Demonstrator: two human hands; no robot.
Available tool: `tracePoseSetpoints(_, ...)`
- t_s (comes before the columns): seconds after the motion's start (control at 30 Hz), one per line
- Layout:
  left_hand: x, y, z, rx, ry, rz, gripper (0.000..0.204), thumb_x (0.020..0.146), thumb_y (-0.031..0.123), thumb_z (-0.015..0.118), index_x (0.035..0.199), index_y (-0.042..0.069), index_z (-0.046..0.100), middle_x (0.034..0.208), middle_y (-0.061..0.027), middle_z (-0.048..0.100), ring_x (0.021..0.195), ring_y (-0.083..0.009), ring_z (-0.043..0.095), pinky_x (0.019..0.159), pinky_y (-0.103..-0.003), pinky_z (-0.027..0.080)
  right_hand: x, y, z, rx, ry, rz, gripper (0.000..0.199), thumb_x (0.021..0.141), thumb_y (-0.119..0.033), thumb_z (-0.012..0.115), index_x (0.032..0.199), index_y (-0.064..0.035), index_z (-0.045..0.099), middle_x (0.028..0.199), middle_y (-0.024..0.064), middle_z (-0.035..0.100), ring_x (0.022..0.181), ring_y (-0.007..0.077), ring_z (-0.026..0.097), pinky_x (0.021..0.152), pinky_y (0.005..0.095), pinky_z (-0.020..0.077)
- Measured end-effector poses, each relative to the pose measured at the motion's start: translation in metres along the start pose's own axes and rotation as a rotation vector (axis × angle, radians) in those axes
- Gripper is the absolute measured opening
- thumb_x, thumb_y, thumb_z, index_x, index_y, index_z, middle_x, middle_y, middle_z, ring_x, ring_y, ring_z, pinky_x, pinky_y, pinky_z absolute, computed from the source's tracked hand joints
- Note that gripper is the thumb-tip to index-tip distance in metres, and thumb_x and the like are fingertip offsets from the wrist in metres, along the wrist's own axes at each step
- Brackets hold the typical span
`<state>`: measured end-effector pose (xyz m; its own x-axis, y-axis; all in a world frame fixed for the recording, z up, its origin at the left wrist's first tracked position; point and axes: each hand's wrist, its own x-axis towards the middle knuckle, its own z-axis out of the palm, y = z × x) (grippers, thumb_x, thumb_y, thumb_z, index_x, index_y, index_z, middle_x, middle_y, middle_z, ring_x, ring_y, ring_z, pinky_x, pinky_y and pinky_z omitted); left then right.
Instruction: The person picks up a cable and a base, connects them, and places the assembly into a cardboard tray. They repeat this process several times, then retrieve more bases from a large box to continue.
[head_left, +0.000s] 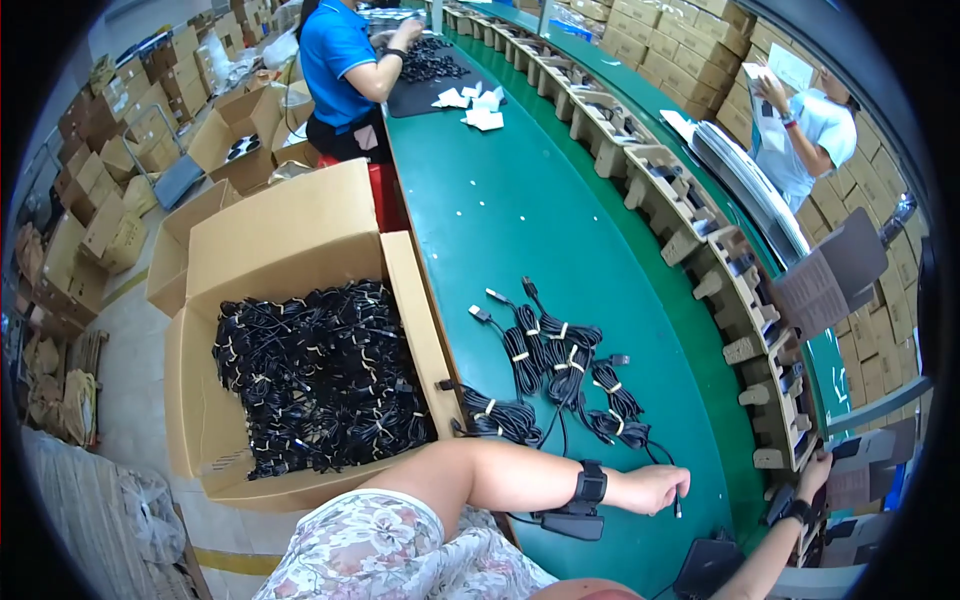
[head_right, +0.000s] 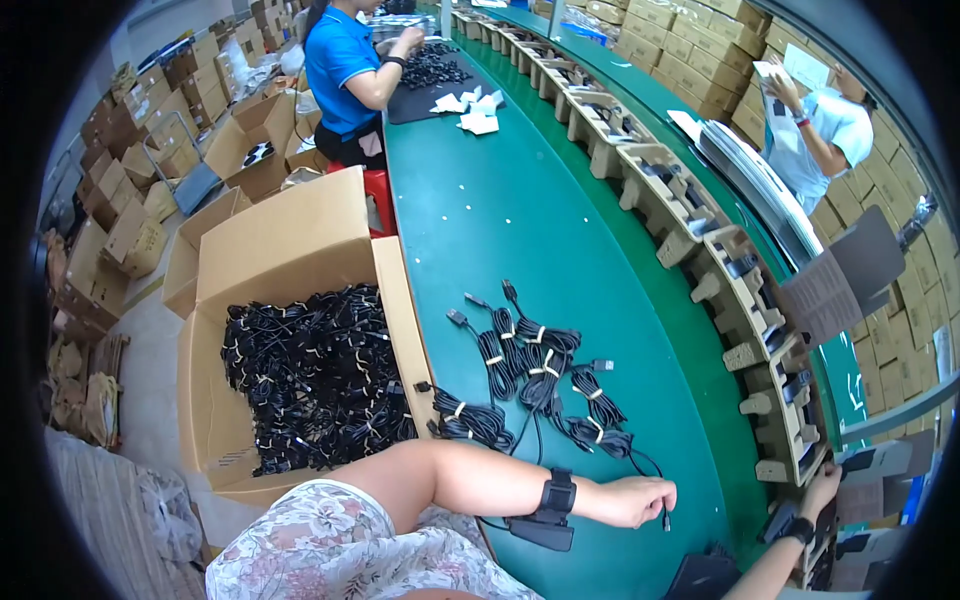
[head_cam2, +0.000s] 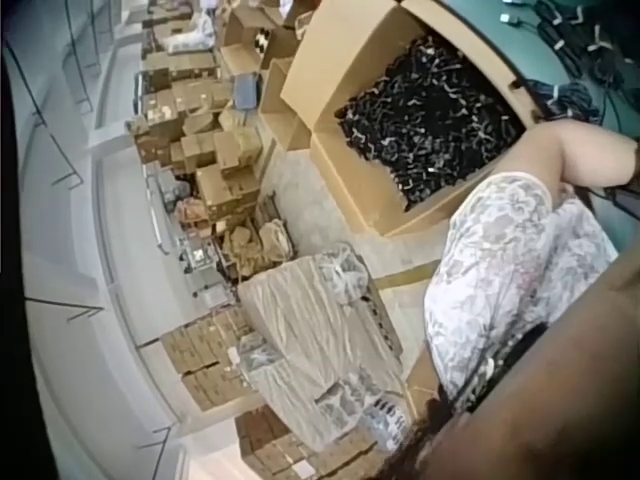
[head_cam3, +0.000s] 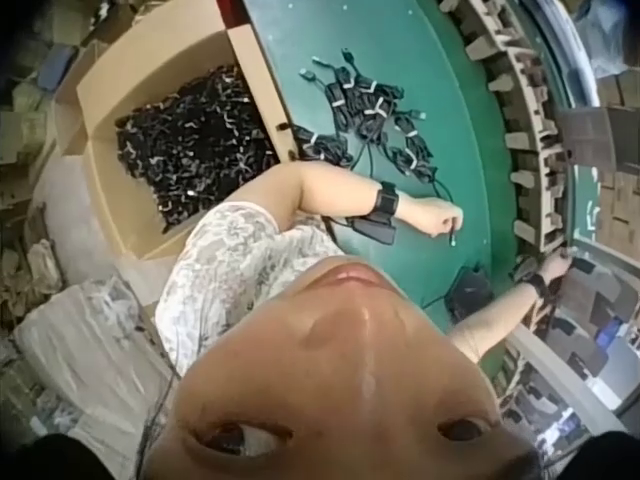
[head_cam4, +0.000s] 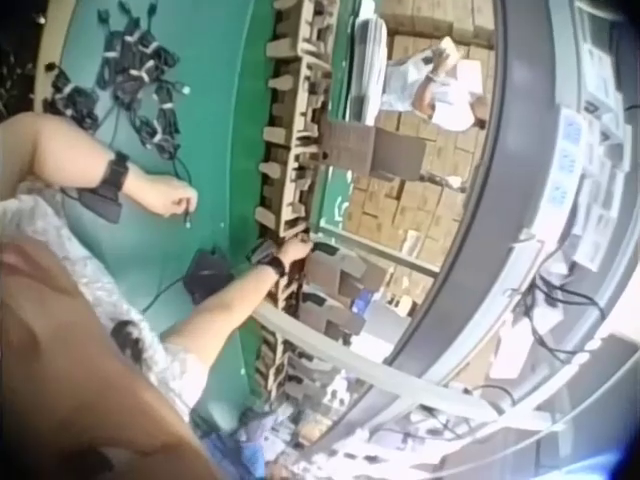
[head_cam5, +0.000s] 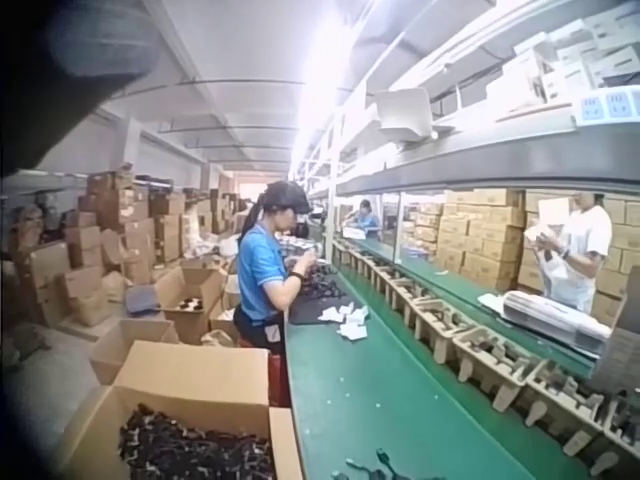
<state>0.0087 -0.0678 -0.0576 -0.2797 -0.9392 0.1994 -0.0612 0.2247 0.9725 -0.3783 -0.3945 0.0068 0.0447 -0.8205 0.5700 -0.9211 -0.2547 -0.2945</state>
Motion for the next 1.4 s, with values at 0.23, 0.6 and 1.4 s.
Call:
tracePoseSetpoints(0.23, -0.007, 0.005, -0.010, -0.022, 0.082, 0.093, 0.017, 0.079, -0.003, 0.050, 0.094, 0.005, 0.050, 0.073, -0.0073, 0.050, 0.060, -0.0190, 0.050, 0.052, -0.032, 0.042, -0.023, -0.100, -0.047, -0.422, -0.317, -0.088, 0.024, 0.087, -0.015, 0.045, 0.103, -0.0005, 0.056, 0.093, 0.0251, 0.060, 0.091, 0.0424, 0.055, 0.074, 0.0473, 0.0439)
tracePoseSetpoints(0.6, -0.002, 0.014, -0.027, -0.185, -0.091, -0.196, 0.017, 0.086, -0.001, 0.049, 0.103, 0.003, 0.049, 0.078, -0.0027, 0.052, 0.062, -0.0101, 0.057, 0.052, -0.023, 0.047, -0.029, -0.100, -0.051, -0.425, -0.470, -0.144, 0.029, 0.083, -0.011, 0.046, 0.109, -0.0060, 0.060, 0.104, 0.0160, 0.062, 0.098, 0.0352, 0.056, 0.086, 0.0368, 0.0440)
tracePoseSetpoints(1.4, -0.004, 0.024, -0.016, -0.055, -0.115, -0.101, 0.017, 0.081, -0.003, 0.047, 0.098, 0.000, 0.051, 0.082, -0.0077, 0.053, 0.061, -0.0139, 0.055, 0.057, -0.028, 0.047, -0.315, -0.278, -0.146, -0.284, -0.532, -0.211, 0.073, 0.074, -0.032, 0.069, 0.130, 0.0016, 0.037, 0.132, 0.0238, 0.040, 0.123, 0.0385, 0.038, 0.101, 0.0427, 0.0344)
